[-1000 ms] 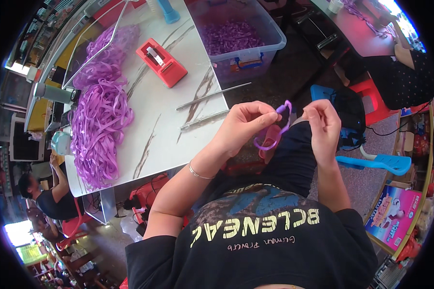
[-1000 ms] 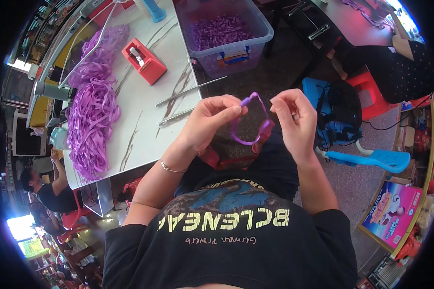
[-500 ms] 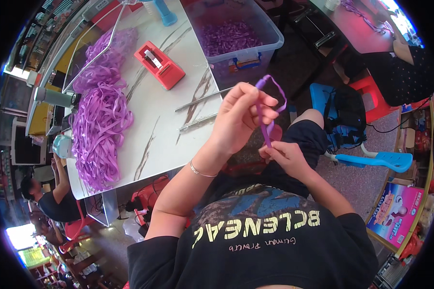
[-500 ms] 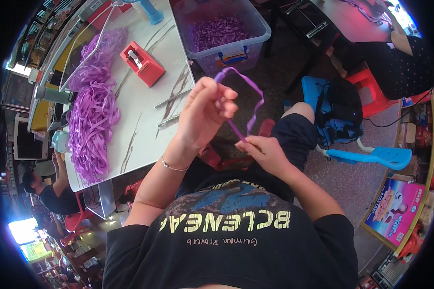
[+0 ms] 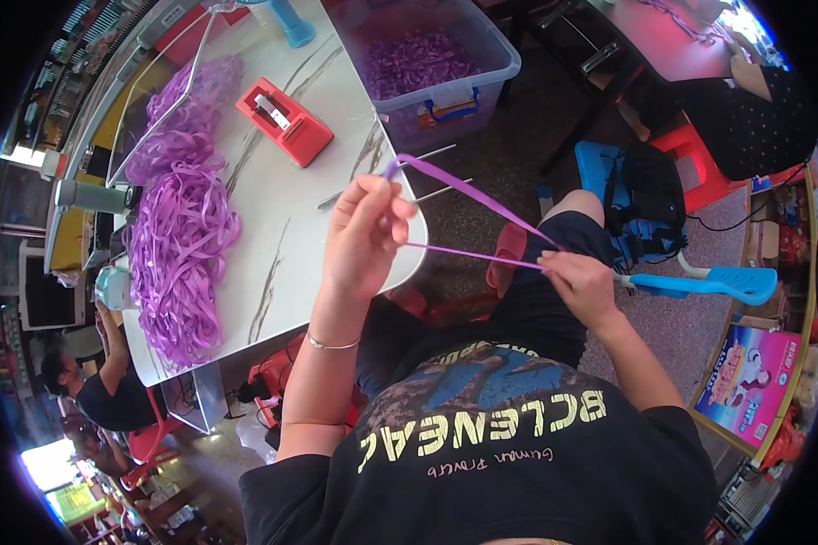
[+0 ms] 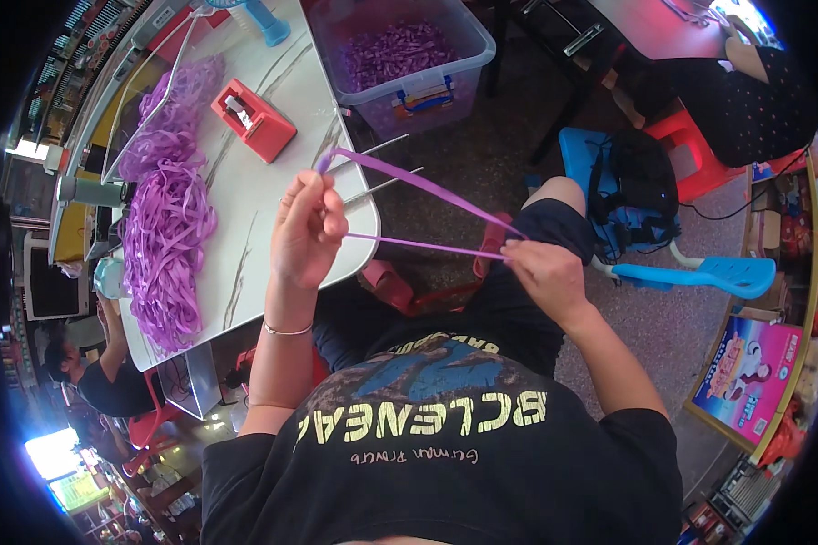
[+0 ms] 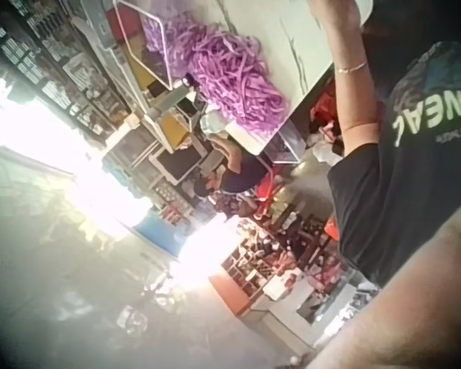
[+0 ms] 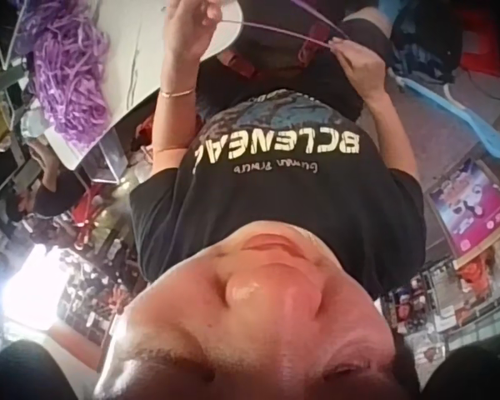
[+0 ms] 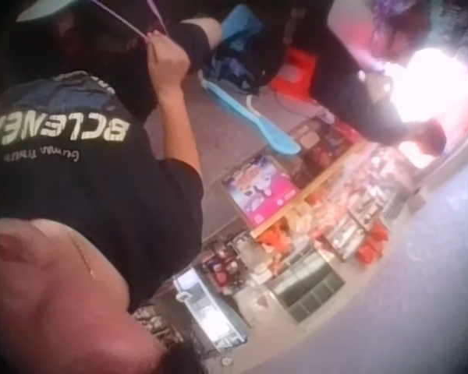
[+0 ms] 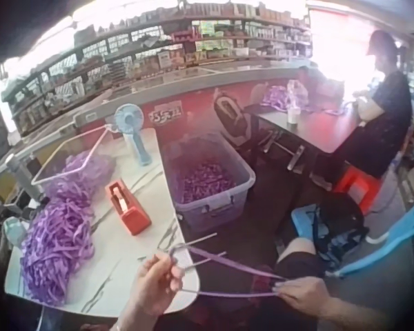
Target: Using a metal rod jig to wind purple ribbon into decorative bows.
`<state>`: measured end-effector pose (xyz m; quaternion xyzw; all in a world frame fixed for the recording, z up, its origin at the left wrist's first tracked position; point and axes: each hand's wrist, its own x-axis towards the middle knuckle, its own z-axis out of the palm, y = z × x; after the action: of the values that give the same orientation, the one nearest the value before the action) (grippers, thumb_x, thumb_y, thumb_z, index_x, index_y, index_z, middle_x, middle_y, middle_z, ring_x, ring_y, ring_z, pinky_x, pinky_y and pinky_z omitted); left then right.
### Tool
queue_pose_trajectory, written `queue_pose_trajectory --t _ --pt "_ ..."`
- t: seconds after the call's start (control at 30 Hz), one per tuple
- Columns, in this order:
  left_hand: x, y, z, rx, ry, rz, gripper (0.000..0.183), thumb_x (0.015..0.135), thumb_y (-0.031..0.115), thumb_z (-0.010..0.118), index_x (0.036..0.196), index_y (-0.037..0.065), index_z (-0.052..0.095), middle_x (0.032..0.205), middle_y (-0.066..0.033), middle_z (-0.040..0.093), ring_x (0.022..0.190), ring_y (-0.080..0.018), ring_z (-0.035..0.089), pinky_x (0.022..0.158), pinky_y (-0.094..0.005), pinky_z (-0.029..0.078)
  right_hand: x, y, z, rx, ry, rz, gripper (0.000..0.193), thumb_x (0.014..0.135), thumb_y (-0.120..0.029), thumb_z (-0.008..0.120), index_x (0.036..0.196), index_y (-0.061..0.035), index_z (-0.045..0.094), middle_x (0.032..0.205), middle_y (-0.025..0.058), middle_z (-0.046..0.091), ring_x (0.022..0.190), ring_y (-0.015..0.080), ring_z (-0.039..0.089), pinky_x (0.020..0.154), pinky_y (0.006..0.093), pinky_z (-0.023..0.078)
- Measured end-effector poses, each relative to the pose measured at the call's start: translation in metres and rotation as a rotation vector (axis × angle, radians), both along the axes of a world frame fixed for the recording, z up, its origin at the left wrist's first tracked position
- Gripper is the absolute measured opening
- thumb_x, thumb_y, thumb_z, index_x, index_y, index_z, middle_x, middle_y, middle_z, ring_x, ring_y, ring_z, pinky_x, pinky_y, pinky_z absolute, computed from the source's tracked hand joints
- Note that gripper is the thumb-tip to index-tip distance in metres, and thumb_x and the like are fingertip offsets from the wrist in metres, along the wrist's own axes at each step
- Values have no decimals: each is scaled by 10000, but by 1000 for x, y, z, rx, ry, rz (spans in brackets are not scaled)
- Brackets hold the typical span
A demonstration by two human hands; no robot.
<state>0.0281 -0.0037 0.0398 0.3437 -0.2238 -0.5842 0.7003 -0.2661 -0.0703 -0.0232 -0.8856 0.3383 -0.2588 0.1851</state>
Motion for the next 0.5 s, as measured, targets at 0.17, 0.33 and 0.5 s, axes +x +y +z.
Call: queue_pose_trajectory --t 0.17,0.33,0.5 --pt "11 -23 1 20 40 124 112 935 183 484 887 90 524 1079 -153 609 759 -176 642 447 -151 368 11 24 11 -93 34 330 142 686 -96 667 827 -76 667 890 59 670 726 182 648 605 300 496" --pt "15 -52 -1 -2 -8 121 71 904 163 541 880 101 517 1112 -112 583 862 -234 633 453 -164 377 25 36 25 -221 -56 568 105 665 -132 676 735 -84 614 999 42 629 660 126 605 527 259 464" --pt "17 -57 1 20 -34 117 63 906 149 524 885 90 530 1121 -141 577 842 -208 618 453 -162 356 24 33 36 -253 -120 545 121 646 -126 694 742 -96 626 858 15 592 643 132 582 518 259 458"
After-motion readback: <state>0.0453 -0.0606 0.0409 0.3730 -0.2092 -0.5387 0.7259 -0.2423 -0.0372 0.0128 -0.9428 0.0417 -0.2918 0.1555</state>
